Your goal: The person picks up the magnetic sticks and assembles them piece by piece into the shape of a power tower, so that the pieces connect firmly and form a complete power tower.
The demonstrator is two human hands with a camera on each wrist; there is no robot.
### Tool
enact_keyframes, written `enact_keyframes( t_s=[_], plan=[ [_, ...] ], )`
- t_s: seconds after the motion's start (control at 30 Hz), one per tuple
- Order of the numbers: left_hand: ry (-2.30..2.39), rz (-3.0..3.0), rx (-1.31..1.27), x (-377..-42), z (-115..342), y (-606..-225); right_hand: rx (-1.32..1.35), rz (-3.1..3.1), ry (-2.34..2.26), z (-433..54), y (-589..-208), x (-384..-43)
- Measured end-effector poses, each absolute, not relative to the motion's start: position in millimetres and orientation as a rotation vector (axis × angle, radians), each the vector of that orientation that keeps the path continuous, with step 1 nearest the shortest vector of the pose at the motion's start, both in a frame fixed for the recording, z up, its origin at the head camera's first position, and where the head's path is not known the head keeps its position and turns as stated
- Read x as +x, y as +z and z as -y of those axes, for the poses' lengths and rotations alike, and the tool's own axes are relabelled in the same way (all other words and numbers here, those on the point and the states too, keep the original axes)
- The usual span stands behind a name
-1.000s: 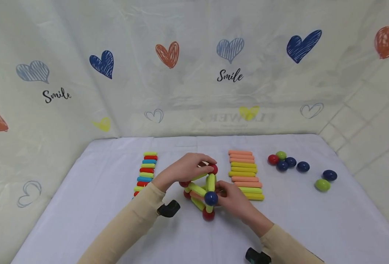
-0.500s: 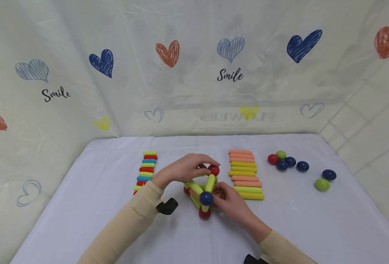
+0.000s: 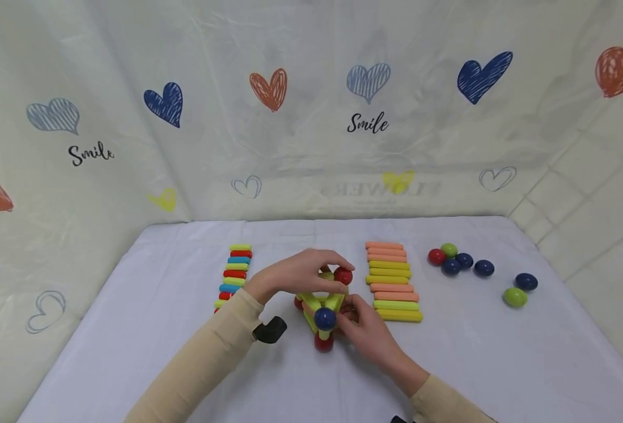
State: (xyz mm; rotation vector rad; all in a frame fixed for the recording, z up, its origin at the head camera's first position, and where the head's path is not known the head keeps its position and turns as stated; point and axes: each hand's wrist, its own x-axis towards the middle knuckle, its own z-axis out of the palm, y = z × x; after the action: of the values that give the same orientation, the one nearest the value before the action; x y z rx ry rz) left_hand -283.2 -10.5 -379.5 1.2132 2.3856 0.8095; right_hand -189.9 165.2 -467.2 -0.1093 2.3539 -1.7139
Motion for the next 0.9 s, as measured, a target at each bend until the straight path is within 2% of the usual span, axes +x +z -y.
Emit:
enact_keyframes(
  t_s=[0.47, 0.6, 0.9],
  plan=[
    [0.759, -2.39, 1.258, -283, 12, -379, -0.074, -2.368, -1.704, -164, -467, -190],
    [0.845, -2.373, 1.198, -287, 21, -382, -0.081, -2.438, -1.606, -173, -465, -194],
    [1.145, -2.4, 0.883, -284, 76, -400, -0.561, -3.022, -0.882, -243, -450, -200]
  ],
)
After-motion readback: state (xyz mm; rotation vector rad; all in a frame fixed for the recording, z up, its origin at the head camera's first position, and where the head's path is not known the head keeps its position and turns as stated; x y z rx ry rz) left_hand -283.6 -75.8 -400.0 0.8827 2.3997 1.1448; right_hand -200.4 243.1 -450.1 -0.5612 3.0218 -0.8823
